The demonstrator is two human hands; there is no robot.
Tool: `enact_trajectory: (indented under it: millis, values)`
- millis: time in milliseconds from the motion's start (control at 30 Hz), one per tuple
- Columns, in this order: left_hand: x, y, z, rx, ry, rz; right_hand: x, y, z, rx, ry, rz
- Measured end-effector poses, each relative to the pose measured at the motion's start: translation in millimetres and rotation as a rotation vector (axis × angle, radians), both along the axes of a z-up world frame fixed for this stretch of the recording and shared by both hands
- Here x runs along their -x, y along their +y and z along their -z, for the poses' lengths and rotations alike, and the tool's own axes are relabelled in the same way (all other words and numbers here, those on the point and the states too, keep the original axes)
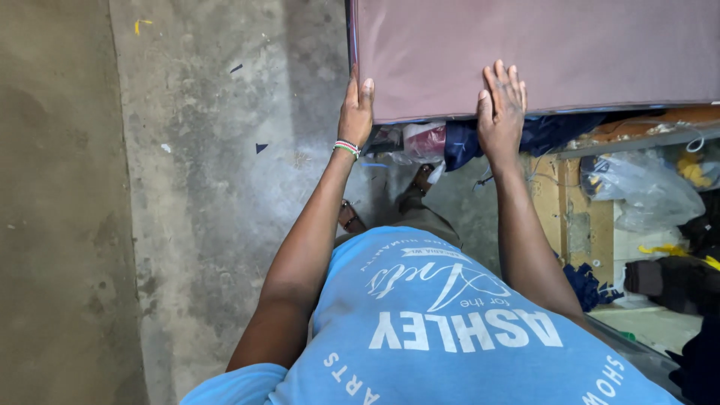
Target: Spreading, smoothing, and folding a large piece of brown fabric on a cutting table
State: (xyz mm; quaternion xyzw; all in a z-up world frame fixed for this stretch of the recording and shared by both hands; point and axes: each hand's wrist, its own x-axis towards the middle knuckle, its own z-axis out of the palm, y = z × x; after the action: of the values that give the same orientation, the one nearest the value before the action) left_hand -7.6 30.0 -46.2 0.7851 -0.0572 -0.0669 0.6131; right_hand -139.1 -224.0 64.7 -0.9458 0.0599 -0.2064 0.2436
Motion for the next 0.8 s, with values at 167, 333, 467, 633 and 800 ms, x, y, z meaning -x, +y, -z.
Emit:
enact_trajectory:
  millis: [167,333,467,633,800]
  values:
    - [10.7,3.5,-34.9,0.067,0.085,-0.026,-1.0,-4.4,12.9,0.02,-0.032,-0.029]
    - [12.9,1.9,-41.8,0.055,0.159,-0.03,-0.6,-0.3,20.1,0.068,-0.065,0.027]
    - [12.0,2.0,-40.7,0.036,0.126,-0.042,-4.4,0.7,31.4,0.102,-0.139,0.062]
    - [17.8,2.8,-52.3,0.061,0.127,-0.038,-8.0,0.7,41.8,0.158,-0.213,0.127]
    - [17.8,3.9,-48.7,0.055,0.103,-0.03,-6.9,3.5,38.7,0.147,-0.203,0.142]
